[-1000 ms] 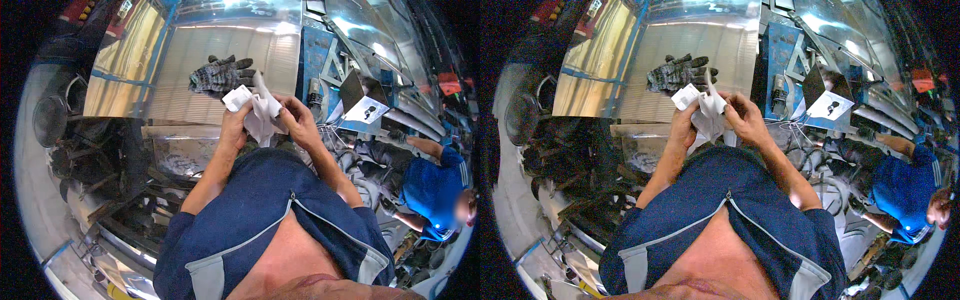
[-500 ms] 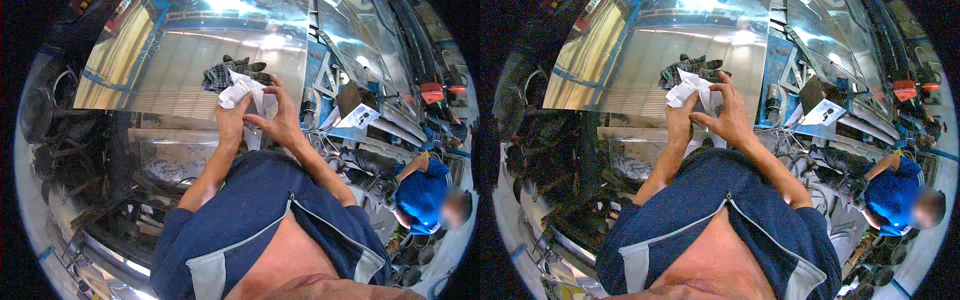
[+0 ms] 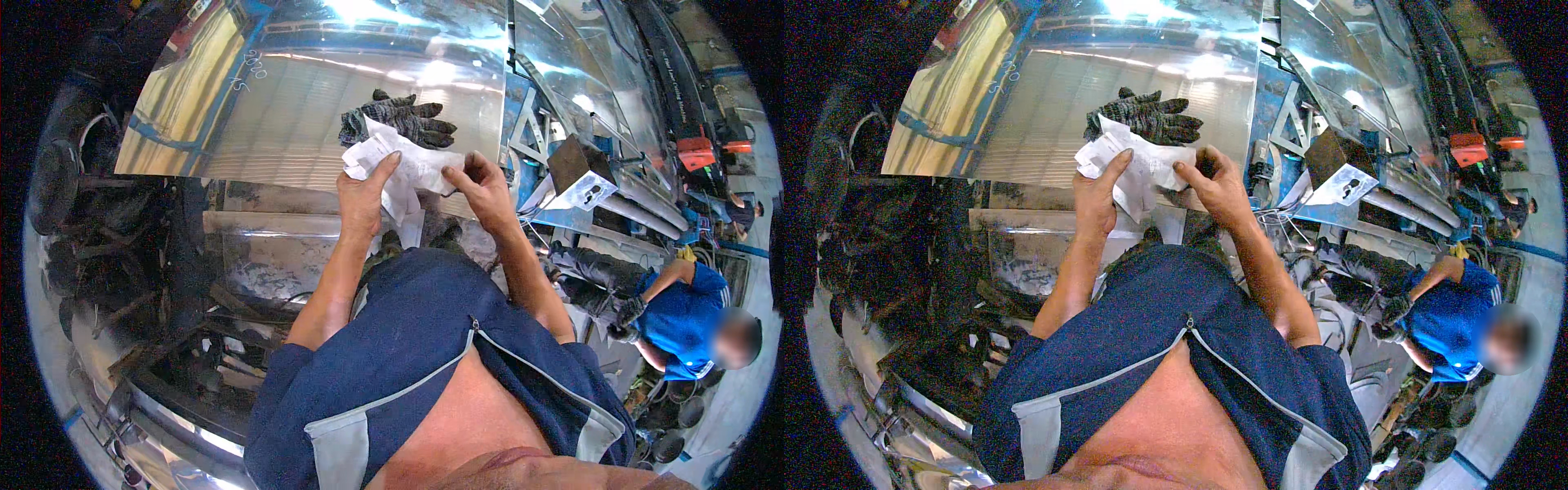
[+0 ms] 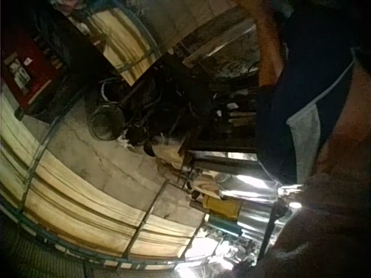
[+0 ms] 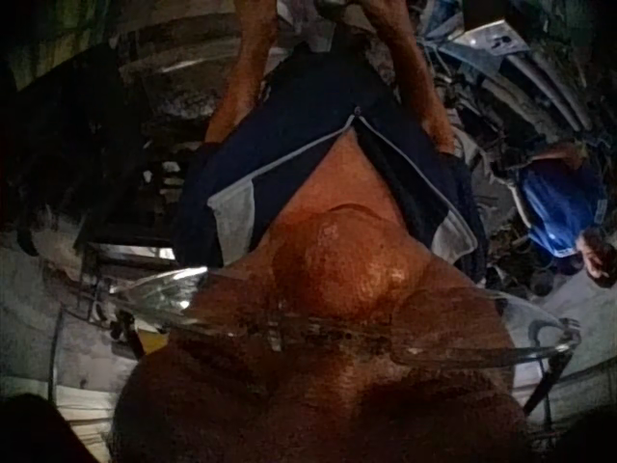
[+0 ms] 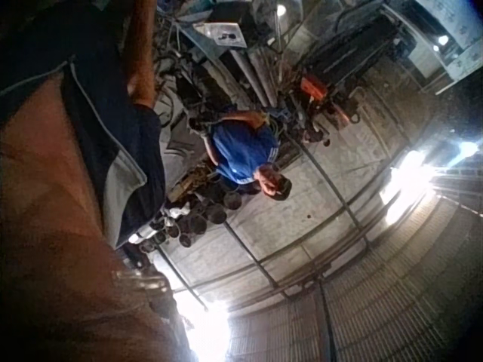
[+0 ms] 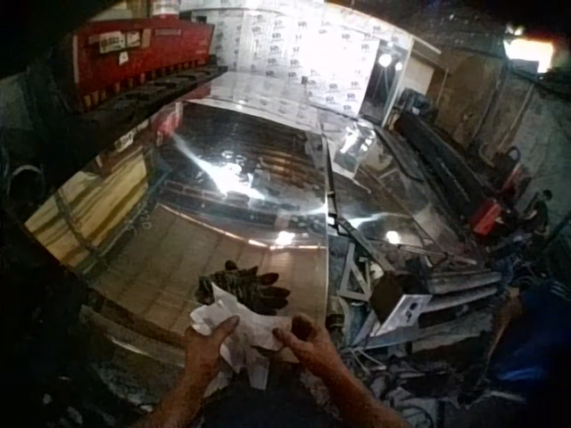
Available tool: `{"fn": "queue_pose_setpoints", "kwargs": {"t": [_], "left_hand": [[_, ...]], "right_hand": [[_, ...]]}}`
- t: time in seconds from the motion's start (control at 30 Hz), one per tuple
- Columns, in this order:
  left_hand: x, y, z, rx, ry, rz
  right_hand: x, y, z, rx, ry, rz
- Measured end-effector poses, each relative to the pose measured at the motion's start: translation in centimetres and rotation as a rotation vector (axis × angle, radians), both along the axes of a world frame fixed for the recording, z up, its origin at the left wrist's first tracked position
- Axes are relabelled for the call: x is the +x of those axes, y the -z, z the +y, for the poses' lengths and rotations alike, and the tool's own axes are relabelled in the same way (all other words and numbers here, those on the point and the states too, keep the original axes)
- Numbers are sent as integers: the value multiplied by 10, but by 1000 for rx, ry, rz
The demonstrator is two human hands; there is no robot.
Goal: Handling and folding white paper labels at a metal fabrication station.
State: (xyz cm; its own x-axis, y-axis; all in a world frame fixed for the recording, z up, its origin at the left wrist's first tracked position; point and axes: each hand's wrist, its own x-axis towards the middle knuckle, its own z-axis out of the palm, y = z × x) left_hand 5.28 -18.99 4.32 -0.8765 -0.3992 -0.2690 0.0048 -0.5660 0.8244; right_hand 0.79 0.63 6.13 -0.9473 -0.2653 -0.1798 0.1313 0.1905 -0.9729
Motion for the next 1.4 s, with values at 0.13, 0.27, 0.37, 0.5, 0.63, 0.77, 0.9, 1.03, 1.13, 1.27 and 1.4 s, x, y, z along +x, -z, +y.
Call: {"fn": "queue_pose_setpoints", "kwargs": {"t": [0.13, 0.27, 0.37, 0.5, 0.63, 0.77, 0.9, 1.03, 1.13, 1.27, 1.4], "left_hand": [[6, -1, -10, -204, 160, -51], [13, -10, -8, -299, 429, -69], [14, 1, -2, -189, 306, 0], [15, 10, -8, 131, 228, -129], [20, 15, -12, 426, 360, -34], [19, 29, -4, 527, 253, -165], [23, 19, 1, 638, 277, -120], [20, 15, 4, 600, 358, -32], [19, 15, 9, 514, 370, -60], [15, 17, 17, 378, 358, -72], [12, 25, 14, 440, 367, 54]], "right_hand": [[7, -21, -8, 258, -78, 157], [5, -34, -13, 333, -232, 218], [2, -18, -10, 428, -327, 40], [7, -8, 1, 53, -40, 17], [8, -25, -1, -33, -71, -11], [16, -39, -19, -1, -187, -30], [16, -19, -18, 294, -210, 58], [14, -3, -9, 213, -150, -14], [15, -7, -8, 240, -153, 49], [24, -21, -19, 400, -152, 130], [25, -16, -10, 348, -167, 79]]}}
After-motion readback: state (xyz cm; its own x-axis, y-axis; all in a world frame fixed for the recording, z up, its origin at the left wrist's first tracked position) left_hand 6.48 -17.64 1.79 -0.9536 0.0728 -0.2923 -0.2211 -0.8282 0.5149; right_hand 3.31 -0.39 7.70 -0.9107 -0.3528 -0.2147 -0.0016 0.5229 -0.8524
